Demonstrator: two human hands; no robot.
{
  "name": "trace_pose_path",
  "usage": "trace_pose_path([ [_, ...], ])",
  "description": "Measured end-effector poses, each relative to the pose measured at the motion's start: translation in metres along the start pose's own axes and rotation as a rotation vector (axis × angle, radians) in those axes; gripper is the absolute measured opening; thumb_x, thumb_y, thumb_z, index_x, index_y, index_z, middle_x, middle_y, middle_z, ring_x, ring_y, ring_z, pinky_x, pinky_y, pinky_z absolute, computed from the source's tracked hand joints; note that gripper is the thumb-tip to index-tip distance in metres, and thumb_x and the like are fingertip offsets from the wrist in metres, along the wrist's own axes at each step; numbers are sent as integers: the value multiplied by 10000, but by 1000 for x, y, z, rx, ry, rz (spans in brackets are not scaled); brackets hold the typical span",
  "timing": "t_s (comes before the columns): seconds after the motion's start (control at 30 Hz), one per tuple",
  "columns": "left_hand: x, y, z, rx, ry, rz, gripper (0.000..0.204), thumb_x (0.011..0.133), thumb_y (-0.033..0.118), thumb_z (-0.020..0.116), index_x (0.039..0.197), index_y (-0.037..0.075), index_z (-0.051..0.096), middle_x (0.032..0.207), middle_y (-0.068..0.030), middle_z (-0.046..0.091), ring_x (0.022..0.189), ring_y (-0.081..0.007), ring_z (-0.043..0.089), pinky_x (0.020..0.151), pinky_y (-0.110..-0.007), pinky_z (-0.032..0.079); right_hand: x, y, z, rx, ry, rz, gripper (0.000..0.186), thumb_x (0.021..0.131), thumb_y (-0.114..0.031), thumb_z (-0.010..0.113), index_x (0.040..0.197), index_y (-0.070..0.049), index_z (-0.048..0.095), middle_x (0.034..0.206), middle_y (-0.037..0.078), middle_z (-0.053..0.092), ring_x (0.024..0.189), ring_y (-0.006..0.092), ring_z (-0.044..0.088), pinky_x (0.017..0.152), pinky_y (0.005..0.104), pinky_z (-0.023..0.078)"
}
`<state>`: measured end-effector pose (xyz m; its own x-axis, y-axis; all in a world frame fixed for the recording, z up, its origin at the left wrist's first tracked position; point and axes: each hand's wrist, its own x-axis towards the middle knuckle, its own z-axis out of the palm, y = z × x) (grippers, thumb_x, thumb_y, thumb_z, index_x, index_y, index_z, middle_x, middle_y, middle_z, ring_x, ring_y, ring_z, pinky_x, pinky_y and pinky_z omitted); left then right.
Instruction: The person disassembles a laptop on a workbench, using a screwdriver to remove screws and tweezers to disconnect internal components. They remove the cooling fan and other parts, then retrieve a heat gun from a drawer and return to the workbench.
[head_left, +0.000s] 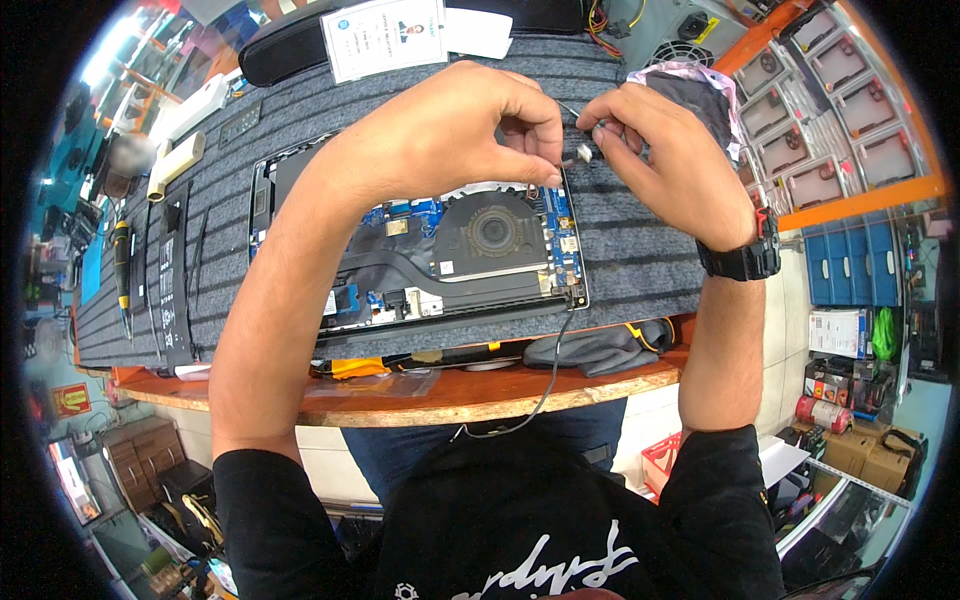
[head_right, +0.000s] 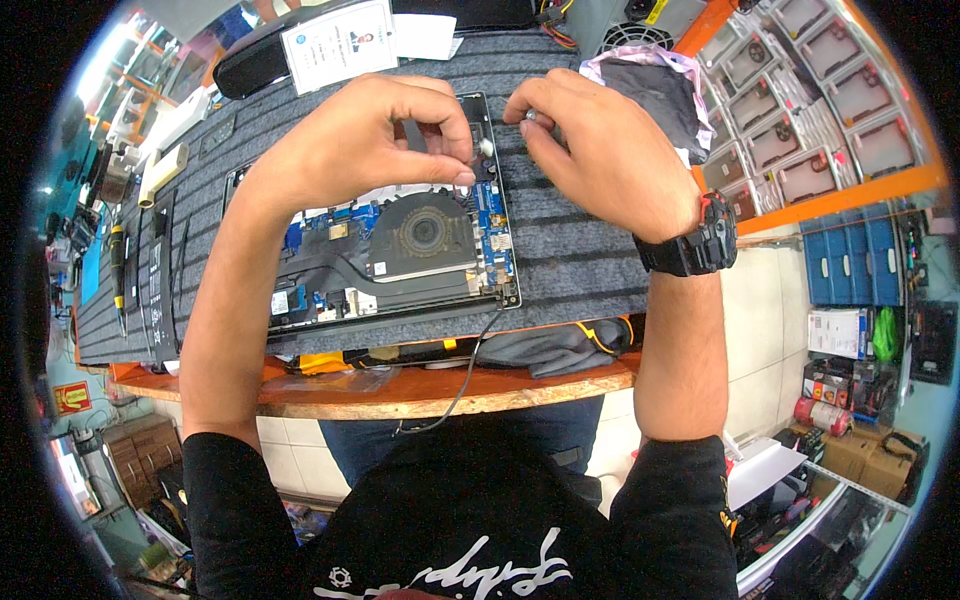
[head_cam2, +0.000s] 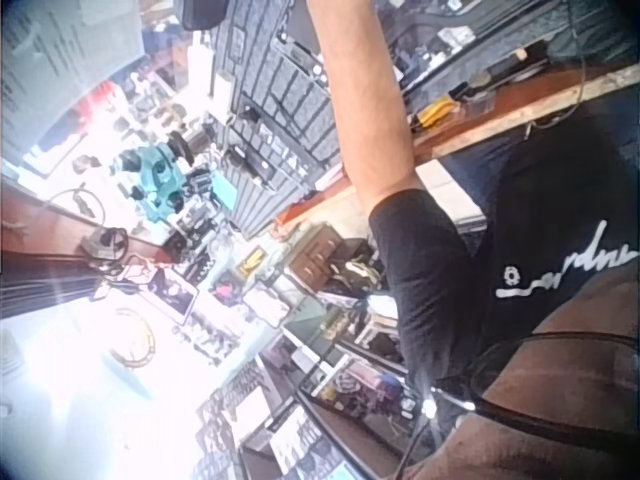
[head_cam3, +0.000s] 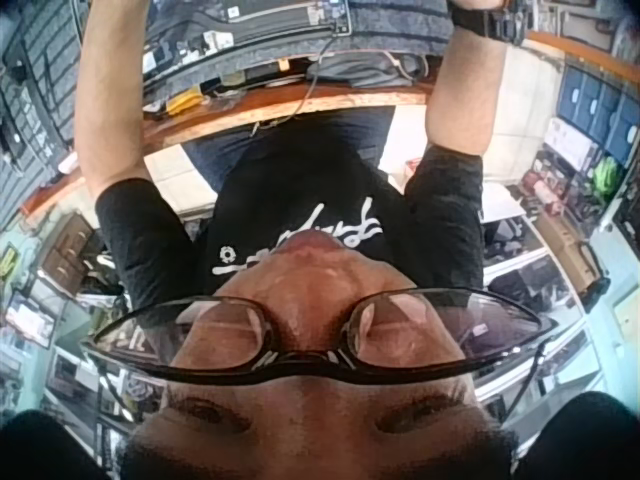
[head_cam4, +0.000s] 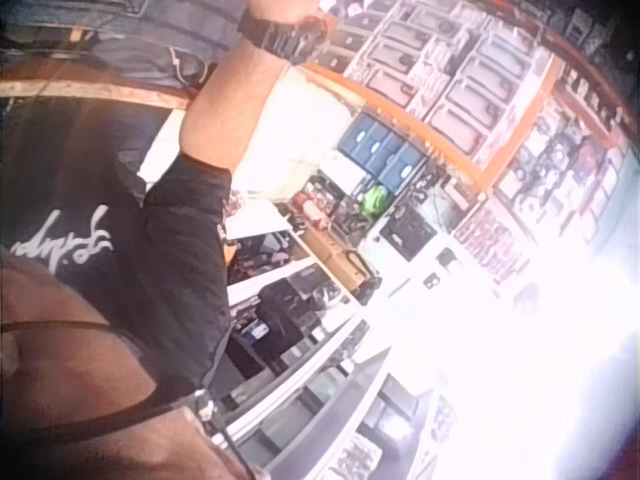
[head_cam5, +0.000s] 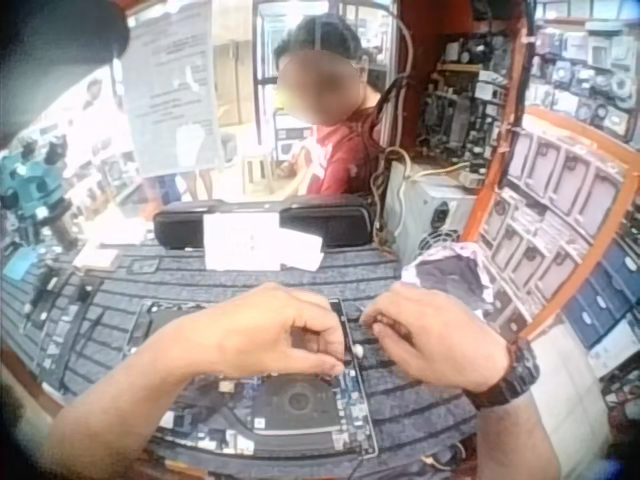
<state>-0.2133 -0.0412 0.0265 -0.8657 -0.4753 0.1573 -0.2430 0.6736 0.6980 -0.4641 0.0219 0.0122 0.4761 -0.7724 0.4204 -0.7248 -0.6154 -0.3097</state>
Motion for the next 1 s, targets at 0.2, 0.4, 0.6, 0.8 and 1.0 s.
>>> trace_pose_path([
  [0.2,5,-3,-2,-134,62,-311,153,891,125,789,945,14,700,783,-19,706,714,-83,657,657,-255,507,5,-4,2,87,114,56,186,957,-108,658,1133,-51,661,909,125,651,767,258,648,690,369,531],
  [0.4,-8,-23,-7,-33,20,-281,176,895,133,781,1013,22,713,828,-1,698,763,-57,617,659,-238,472,3,-1,0,16,108,73,181,949,-130,677,1115,-60,663,923,127,670,816,300,668,731,399,538],
  [0.6,-26,-16,-23,-111,-48,-307,214,892,159,794,1053,32,732,910,2,700,846,-65,612,752,-246,476,-13,15,-2,-116,-86,234,313,899,-169,743,1179,-78,637,980,176,696,913,356,688,784,455,538],
  [0.8,-78,8,-44,159,241,-192,276,898,214,798,1125,66,746,1042,-20,729,925,-93,639,825,-262,485,-18,10,-11,-64,-281,411,481,854,-130,786,1289,-106,584,831,190,666,832,373,677,736,449,523],
  [1.0,-139,0,-55,304,361,-180,238,898,106,779,1118,26,740,1033,-43,709,937,-124,634,802,-266,483,-7,3,-12,-64,-152,320,376,898,-133,756,1245,-70,626,846,115,609,765,249,609,717,370,501],
])
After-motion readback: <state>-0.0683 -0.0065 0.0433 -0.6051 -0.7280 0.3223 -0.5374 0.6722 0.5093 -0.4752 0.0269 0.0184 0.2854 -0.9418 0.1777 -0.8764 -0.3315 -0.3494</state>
